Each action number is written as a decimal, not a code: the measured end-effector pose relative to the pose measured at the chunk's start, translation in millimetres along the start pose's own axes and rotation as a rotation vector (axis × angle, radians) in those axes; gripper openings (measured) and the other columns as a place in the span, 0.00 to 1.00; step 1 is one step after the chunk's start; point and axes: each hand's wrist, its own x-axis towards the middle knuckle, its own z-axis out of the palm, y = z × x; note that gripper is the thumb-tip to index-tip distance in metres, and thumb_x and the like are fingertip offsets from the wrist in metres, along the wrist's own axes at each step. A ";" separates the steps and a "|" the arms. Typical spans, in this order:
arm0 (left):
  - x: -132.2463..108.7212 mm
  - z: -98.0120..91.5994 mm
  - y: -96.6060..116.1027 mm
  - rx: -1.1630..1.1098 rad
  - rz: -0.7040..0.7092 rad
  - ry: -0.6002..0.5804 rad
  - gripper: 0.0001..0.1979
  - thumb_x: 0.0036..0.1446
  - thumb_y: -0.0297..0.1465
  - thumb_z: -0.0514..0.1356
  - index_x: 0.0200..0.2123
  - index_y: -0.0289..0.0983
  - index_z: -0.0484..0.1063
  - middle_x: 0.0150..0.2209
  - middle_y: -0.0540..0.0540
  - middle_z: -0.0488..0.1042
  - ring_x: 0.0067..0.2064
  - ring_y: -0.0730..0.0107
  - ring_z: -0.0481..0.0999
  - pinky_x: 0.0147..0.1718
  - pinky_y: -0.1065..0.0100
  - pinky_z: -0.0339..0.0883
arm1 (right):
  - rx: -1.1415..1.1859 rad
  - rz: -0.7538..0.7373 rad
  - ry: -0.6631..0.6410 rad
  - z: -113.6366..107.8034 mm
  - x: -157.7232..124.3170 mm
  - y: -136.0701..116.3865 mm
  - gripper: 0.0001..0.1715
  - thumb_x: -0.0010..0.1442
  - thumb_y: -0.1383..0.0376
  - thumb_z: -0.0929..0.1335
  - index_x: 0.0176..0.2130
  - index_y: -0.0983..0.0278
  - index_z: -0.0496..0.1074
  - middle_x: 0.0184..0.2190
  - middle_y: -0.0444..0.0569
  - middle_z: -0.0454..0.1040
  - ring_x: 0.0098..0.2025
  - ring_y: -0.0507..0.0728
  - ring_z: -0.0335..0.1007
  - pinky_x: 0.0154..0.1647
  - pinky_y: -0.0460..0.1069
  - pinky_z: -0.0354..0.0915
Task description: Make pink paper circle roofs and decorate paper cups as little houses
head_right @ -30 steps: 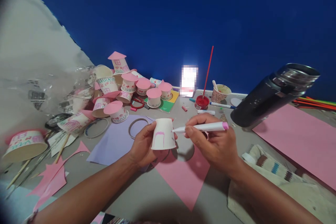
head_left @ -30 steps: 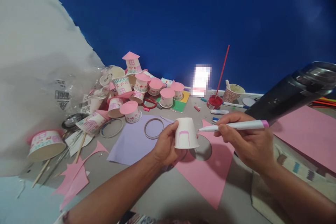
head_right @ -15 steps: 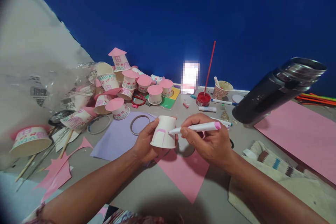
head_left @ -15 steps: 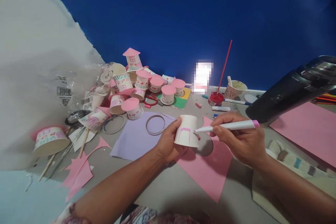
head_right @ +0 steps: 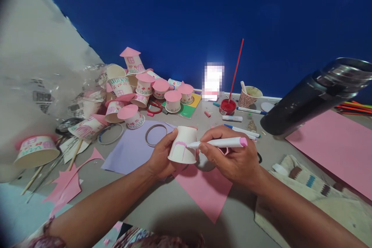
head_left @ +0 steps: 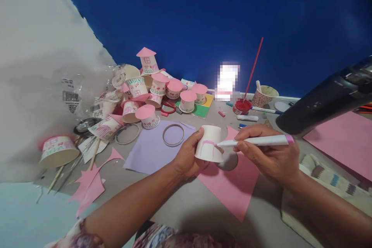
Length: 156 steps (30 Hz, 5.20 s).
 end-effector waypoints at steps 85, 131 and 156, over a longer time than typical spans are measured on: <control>-1.4 -1.7 -1.2 -0.033 -0.001 -0.014 0.21 0.70 0.38 0.52 0.45 0.28 0.78 0.36 0.38 0.81 0.33 0.60 0.80 0.37 0.61 0.76 | 0.069 0.082 -0.006 1.8 -0.7 -3.9 0.07 0.63 0.69 0.71 0.33 0.59 0.77 0.26 0.43 0.79 0.23 0.51 0.73 0.20 0.44 0.65; 4.6 -17.3 -9.8 0.449 0.343 0.036 0.21 0.62 0.50 0.62 0.44 0.38 0.73 0.32 0.51 0.72 0.33 0.72 0.69 0.32 0.72 0.64 | -0.150 -0.339 -0.049 10.1 2.6 -2.4 0.03 0.65 0.70 0.69 0.40 0.62 0.74 0.29 0.48 0.82 0.29 0.55 0.80 0.31 0.48 0.73; 3.2 -15.3 -8.7 0.491 0.351 0.052 0.21 0.61 0.50 0.62 0.43 0.38 0.73 0.31 0.52 0.71 0.30 0.71 0.68 0.30 0.70 0.62 | 0.000 -0.248 -0.209 8.7 4.8 -6.8 0.05 0.64 0.71 0.68 0.37 0.61 0.75 0.26 0.45 0.79 0.24 0.52 0.73 0.25 0.47 0.67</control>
